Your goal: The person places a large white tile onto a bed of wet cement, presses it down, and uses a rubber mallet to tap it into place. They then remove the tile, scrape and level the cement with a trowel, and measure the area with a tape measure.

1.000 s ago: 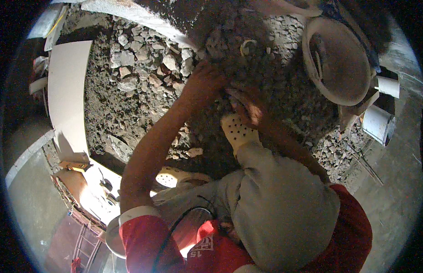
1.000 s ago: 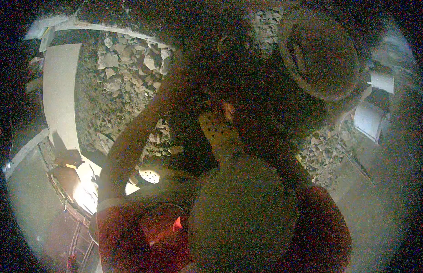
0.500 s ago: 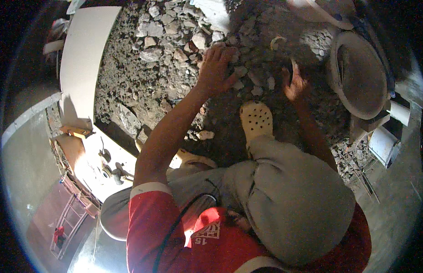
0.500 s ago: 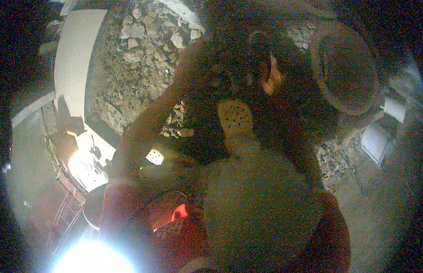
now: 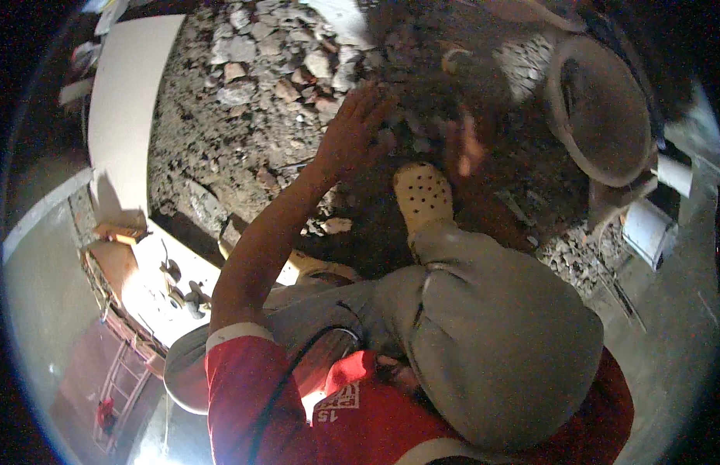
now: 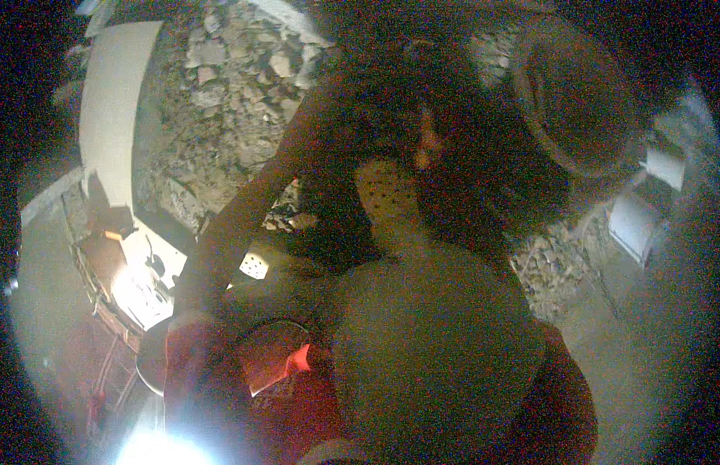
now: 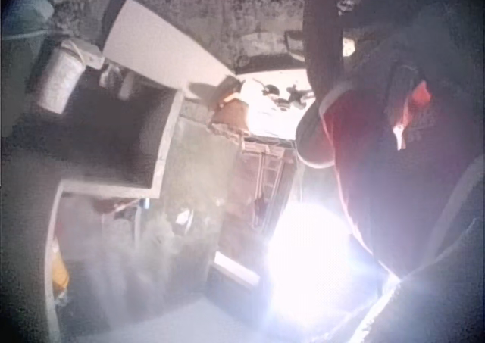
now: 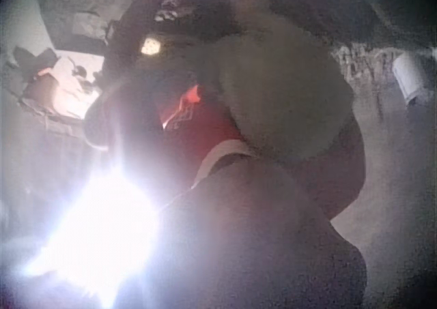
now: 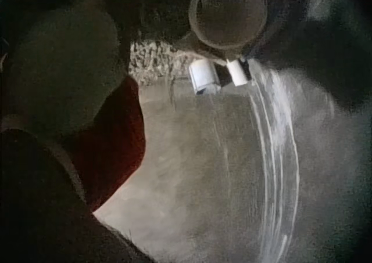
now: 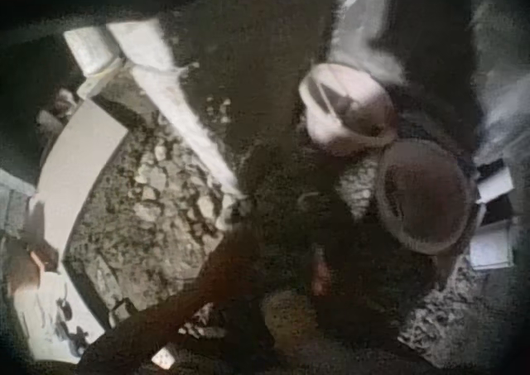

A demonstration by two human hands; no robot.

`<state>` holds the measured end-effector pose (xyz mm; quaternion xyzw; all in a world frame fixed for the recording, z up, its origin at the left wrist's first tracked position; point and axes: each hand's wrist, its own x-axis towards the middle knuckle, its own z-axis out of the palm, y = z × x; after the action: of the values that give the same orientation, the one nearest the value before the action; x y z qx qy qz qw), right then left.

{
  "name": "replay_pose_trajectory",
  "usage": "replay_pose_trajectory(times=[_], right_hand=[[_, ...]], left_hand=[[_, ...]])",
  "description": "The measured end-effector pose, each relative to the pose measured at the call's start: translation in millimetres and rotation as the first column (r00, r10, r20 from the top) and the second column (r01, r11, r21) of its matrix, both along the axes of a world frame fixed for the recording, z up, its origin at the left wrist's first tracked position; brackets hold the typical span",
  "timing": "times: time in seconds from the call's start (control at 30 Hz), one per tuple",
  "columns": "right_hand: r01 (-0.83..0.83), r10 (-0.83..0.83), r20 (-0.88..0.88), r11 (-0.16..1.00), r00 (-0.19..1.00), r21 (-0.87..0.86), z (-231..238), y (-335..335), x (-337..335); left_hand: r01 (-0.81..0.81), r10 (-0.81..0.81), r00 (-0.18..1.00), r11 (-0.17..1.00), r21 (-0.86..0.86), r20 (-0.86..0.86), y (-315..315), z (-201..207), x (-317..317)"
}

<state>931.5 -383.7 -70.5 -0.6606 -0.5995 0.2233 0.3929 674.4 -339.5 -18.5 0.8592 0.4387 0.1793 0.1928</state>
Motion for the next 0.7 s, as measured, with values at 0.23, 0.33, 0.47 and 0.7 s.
replay_pose_trajectory(times=[0.23, 0.33, 0.47, 0.7], right_hand=[[-0.422, 0.421, -0.12, 0.906, 0.899, 0.024, 42, 9, -45], [-0.29, 0.255, -0.332, 0.955, 0.908, -0.058, 57, 12, -48], [-0.301, 0.202, -0.366, 0.924, 0.908, -0.235, 53, 11, -16], [-0.457, 0.548, 0.327, 0.831, 0.77, -0.318, 42, 28, -41]], left_hand=[[0.099, -0.098, 0.993, 0.995, 0.013, -0.067, -1, 0, 5], [0.01, -0.023, 0.989, 0.996, -0.092, -0.146, -10, -4, -10], [0.027, -0.048, 0.984, 0.993, -0.119, -0.173, -41, -6, -22], [0.143, -0.145, 0.978, 0.989, -0.022, -0.147, -63, -18, -19]])
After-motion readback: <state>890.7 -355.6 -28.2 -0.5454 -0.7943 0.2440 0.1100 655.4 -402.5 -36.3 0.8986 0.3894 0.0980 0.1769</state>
